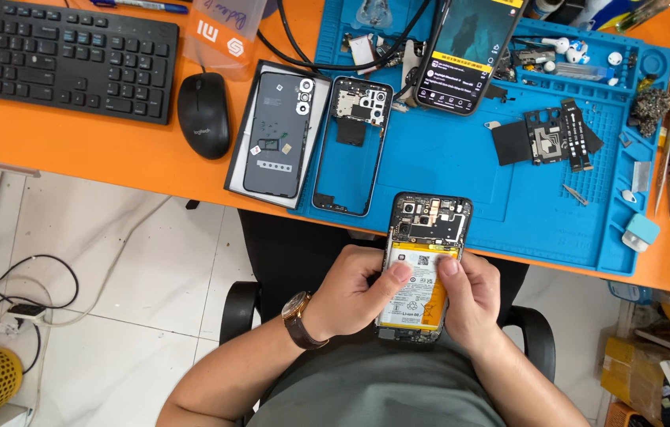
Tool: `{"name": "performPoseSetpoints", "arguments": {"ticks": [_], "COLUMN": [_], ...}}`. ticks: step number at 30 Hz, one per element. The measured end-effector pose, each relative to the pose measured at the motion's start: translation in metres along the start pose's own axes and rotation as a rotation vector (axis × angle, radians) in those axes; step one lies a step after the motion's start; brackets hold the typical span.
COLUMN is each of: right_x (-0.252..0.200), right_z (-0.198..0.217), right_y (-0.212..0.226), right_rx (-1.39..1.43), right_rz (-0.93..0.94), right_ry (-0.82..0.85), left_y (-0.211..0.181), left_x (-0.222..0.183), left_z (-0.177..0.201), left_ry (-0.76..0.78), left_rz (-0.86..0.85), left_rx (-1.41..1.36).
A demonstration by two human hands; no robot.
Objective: The person holds a disassembled smartphone, connects internal components, and powers on the device to verify the screen. They then use a plastic prying tool to separate the screen assembly from the phone's frame.
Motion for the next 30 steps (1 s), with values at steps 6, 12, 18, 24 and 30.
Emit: {"name": "performPoseSetpoints", "arguments": {"ticks": [6,12,18,24,30], "right_x": [0.005,0.019,0.024,0.021,0.018], "right_z": [0.002,-0.011,-0.032,-0.031,-0.024], "right_y": [0.007,0.031,0.037,0.028,0.028], "right_rx": [0.016,0.075,0.024,-0.012,-0.032], "right_rz": [-0.025,-0.063,-0.069,-0.037,-0.031], "right_ry": [-0.104,-0.06,0.15,0.175,0.116], "left_y": [-0.004,0.004,0.0,0.005,-0.015], "left_x": [0.002,0.003,0.007,0.004,0.01], "left_z": [-0.004,0.002,0.015,0.016,0.008], "left_ry": [0.032,0.023,-0.065,-0.071,-0.028], "left_rz": [0.007,0.007,0.016,0.013,0.06], "left_rx": [0.015,0.018,-0.02,-0.017,-0.014]}}
Point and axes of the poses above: each hand's wrist, its own x-axis towards the middle knuckle, its own z-axis out of the back of the hand, y = z × x, the point moved 7 cm from there along x, towards the middle knuckle, and after that the axes turned 5 degrees about -x, right-handed, at the moved point
